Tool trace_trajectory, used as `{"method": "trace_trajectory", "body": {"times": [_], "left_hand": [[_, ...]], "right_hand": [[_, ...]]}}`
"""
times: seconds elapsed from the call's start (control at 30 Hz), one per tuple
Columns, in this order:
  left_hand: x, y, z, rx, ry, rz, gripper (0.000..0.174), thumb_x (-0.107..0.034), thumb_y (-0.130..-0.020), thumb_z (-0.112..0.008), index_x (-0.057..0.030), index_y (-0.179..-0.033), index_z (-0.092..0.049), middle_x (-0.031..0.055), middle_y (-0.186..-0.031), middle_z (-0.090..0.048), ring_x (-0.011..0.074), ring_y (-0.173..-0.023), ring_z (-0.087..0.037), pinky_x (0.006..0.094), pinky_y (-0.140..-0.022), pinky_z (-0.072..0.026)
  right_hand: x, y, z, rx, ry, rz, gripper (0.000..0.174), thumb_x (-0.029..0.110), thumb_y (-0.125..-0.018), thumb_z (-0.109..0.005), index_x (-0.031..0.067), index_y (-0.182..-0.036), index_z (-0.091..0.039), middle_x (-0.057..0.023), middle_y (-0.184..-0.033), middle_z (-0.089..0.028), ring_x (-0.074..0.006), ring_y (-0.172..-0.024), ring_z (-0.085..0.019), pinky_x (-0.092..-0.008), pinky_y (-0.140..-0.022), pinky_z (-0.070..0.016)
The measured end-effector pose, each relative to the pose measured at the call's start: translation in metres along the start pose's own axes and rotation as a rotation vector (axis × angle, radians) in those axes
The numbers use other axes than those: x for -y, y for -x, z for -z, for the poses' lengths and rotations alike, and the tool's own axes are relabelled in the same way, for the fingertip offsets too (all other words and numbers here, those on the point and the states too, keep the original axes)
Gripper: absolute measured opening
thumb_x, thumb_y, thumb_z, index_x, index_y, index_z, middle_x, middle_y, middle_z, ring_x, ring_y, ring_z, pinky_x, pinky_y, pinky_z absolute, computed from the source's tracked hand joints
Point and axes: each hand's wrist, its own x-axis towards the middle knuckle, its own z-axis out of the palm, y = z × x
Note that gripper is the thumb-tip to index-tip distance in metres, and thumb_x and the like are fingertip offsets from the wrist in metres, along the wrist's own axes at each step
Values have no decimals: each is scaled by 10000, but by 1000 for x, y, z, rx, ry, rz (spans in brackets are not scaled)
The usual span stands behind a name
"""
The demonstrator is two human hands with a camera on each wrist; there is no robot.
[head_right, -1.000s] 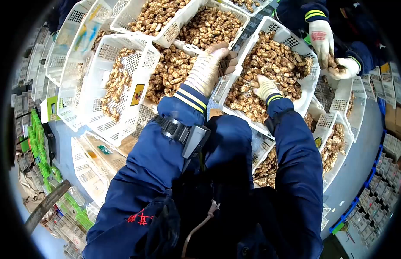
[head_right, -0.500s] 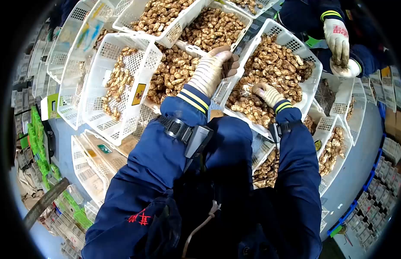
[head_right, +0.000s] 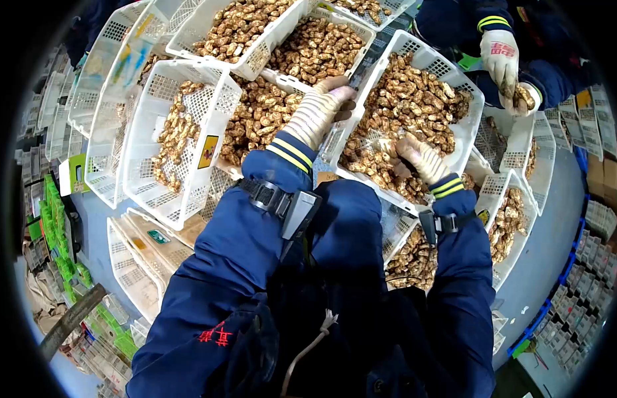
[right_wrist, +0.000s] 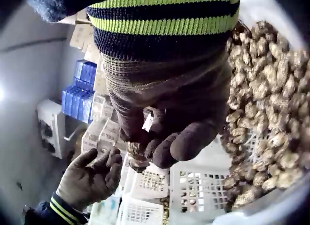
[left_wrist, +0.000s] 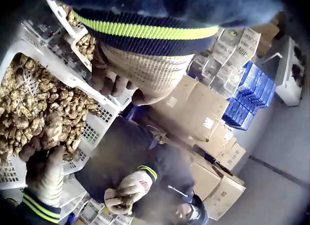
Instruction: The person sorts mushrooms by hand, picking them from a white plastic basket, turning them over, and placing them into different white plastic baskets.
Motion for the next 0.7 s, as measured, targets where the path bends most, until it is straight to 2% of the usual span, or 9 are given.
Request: {"method": "trace_trajectory", "body": {"times": [0.03,0.07,0.13,0.2,0.3,0.33,0.4,0.47,0.7], "left_hand": [[-1,0,0,5,11,-13,450,-168,-830,-625,10,-1222,-492,64,-903,-598,135,-768,-578,259,-674,-489],[-2,1,0,14,13,-2,475,-177,-834,-621,10,-1245,-472,62,-895,-600,133,-776,-576,258,-684,-486],[-4,4,0,32,14,-6,496,-187,-843,-615,8,-1268,-450,56,-903,-602,131,-784,-578,257,-693,-485],[-7,8,-2,20,-21,-3,469,-179,-875,-584,3,-1282,-440,50,-918,-610,142,-794,-586,270,-713,-496],[-4,5,-3,12,-26,10,469,-185,-878,-583,-4,-1286,-439,52,-939,-608,141,-808,-584,272,-721,-502],[-4,5,-3,22,-29,14,475,-190,-875,-587,-7,-1286,-438,51,-942,-608,139,-810,-584,270,-719,-502],[-6,7,-2,32,-45,22,486,-200,-869,-596,-13,-1288,-437,48,-948,-607,135,-813,-583,268,-716,-503],[-7,11,0,19,-26,13,504,-215,-865,-606,-29,-1300,-429,50,-964,-606,132,-829,-583,262,-732,-497],[-6,3,2,10,-58,-42,513,-206,-870,-584,21,-1299,-421,71,-956,-595,146,-834,-583,273,-741,-495]], "right_hand": [[2,15,17,110,707,522,315,212,-915,-514,21,-1166,-516,-152,-1033,-586,-288,-918,-587,-350,-814,-490],[3,29,24,242,564,388,231,133,-905,-479,34,-1103,-544,-175,-1048,-571,-313,-909,-583,-347,-797,-487],[40,60,29,482,121,-329,241,254,-828,-607,50,-954,-630,-124,-858,-642,-227,-802,-625,-322,-714,-497],[18,91,43,793,436,-520,349,375,-763,-678,48,-884,-673,-96,-742,-660,-184,-723,-638,-319,-675,-500],[9,100,54,698,587,-487,398,432,-765,-678,45,-854,-682,-100,-734,-667,-201,-695,-643,-309,-636,-503],[53,75,36,625,612,-791,386,439,-791,-644,71,-905,-672,-131,-745,-662,-248,-725,-642,-341,-673,-508],[6,57,33,378,773,-71,368,412,-830,-595,73,-962,-653,-168,-824,-655,-301,-759,-628,-381,-719,-499],[-9,21,3,214,575,-156,311,340,-848,-567,103,-1039,-632,-196,-963,-640,-328,-850,-622,-403,-764,-495],[-17,-75,-69,588,1014,-167,489,189,-758,-668,114,-1226,-544,-203,-1145,-587,-363,-1040,-571,-404,-922,-455]]}}
